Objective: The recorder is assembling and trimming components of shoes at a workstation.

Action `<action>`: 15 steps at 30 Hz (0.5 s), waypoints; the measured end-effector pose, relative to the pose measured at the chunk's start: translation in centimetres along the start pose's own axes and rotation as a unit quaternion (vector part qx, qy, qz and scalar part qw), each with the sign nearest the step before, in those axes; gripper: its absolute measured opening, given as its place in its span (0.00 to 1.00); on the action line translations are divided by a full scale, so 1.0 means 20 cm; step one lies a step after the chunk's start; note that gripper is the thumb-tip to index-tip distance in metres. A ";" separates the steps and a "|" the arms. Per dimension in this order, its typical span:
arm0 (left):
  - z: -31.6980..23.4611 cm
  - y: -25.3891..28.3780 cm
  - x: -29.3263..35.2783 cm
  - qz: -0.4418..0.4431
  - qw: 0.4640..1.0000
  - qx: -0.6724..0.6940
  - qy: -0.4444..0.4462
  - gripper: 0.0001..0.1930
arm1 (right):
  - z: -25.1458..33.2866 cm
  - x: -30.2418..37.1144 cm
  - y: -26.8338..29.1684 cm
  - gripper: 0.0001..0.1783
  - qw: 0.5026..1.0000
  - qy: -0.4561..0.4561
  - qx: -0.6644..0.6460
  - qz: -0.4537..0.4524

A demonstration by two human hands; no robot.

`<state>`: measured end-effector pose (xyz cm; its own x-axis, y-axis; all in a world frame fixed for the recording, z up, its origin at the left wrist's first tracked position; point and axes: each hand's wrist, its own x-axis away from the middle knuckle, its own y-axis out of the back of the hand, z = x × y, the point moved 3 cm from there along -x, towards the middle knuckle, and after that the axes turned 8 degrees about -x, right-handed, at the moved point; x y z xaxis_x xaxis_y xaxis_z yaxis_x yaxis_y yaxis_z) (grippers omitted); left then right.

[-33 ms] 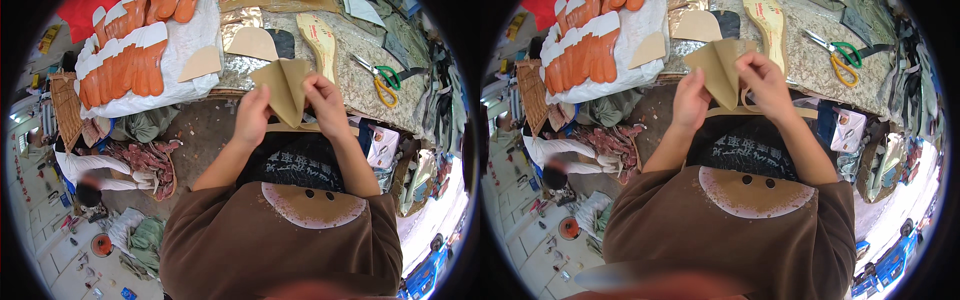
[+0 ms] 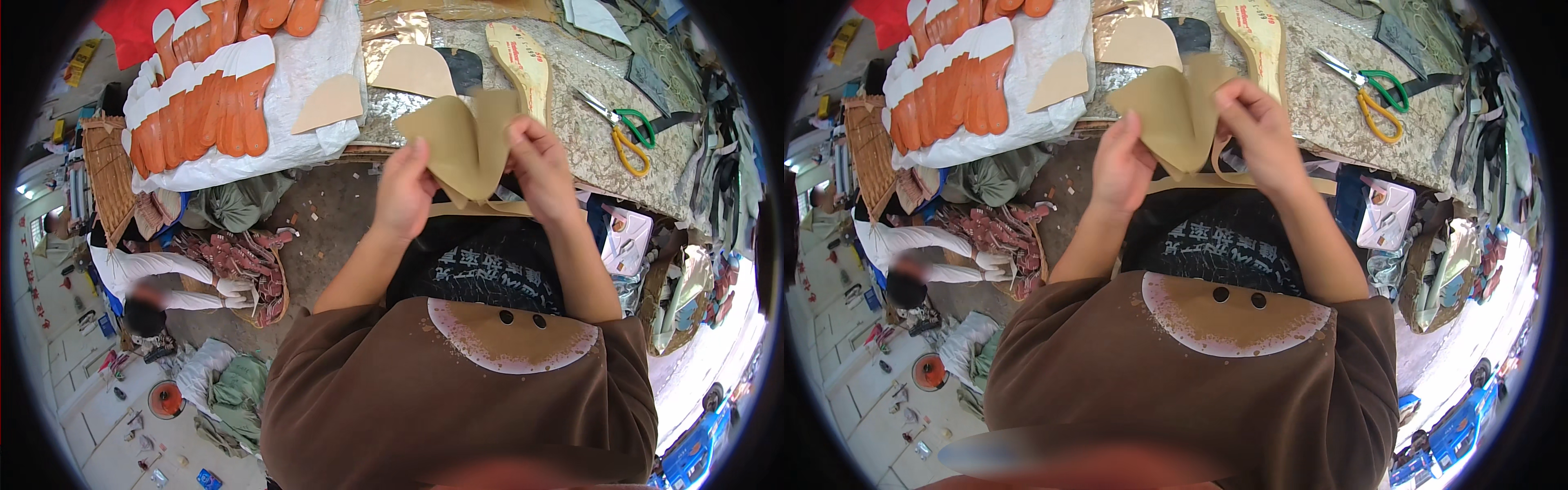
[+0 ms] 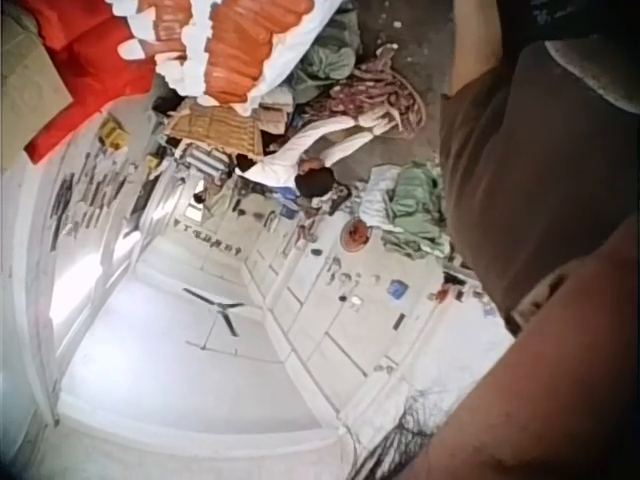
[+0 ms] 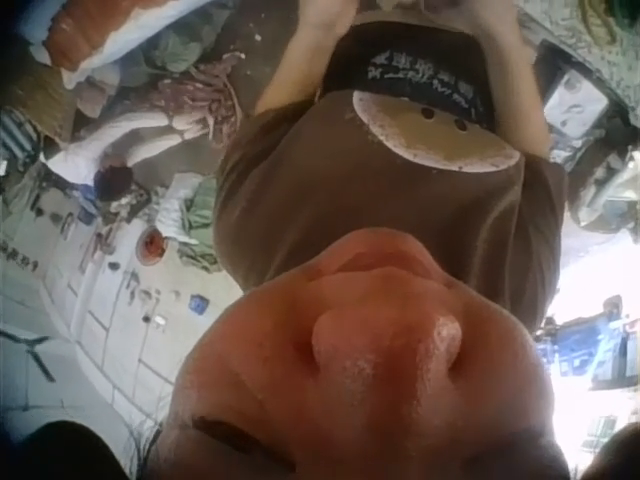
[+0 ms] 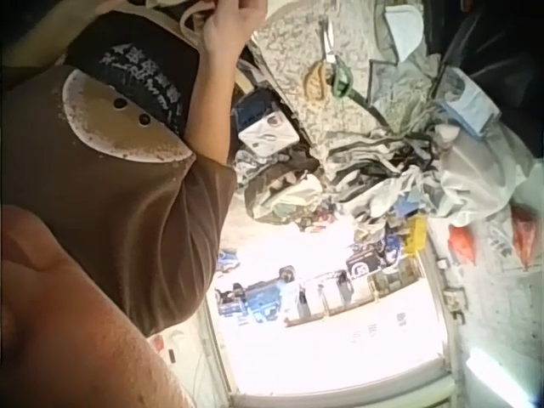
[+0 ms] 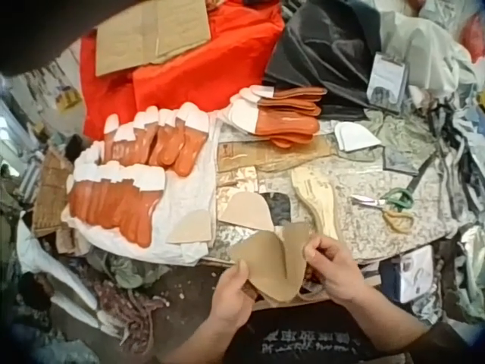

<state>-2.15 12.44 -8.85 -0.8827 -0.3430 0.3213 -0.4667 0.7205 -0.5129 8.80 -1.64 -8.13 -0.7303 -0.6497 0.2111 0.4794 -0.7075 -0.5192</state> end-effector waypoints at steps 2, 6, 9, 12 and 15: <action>-0.05 0.11 0.01 -0.032 0.999 0.025 -0.021 0.22 | 0.09 -0.05 0.08 0.08 0.996 0.047 -0.052 -0.058; -0.14 0.24 0.08 -0.094 0.992 0.040 -0.072 0.21 | 0.34 -0.20 0.01 0.10 0.944 0.267 0.186 -0.055; -0.17 0.21 0.11 -0.099 0.989 0.015 -0.105 0.18 | 0.32 -0.30 -0.17 0.11 0.742 0.416 0.526 0.020; -0.17 0.14 0.11 -0.121 0.972 -0.114 -0.165 0.16 | 0.11 -0.38 -0.27 0.09 0.752 0.394 0.525 0.057; -0.24 0.10 0.11 -0.159 0.857 -0.388 -0.299 0.17 | 0.00 -0.28 -0.26 0.14 0.953 0.108 0.261 0.109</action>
<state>-4.79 15.95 -5.36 -0.6964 -0.6768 -0.2387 -0.7165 0.6373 0.2837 10.34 5.70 -6.69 -0.6420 -0.7643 -0.0600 0.7666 -0.6410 -0.0370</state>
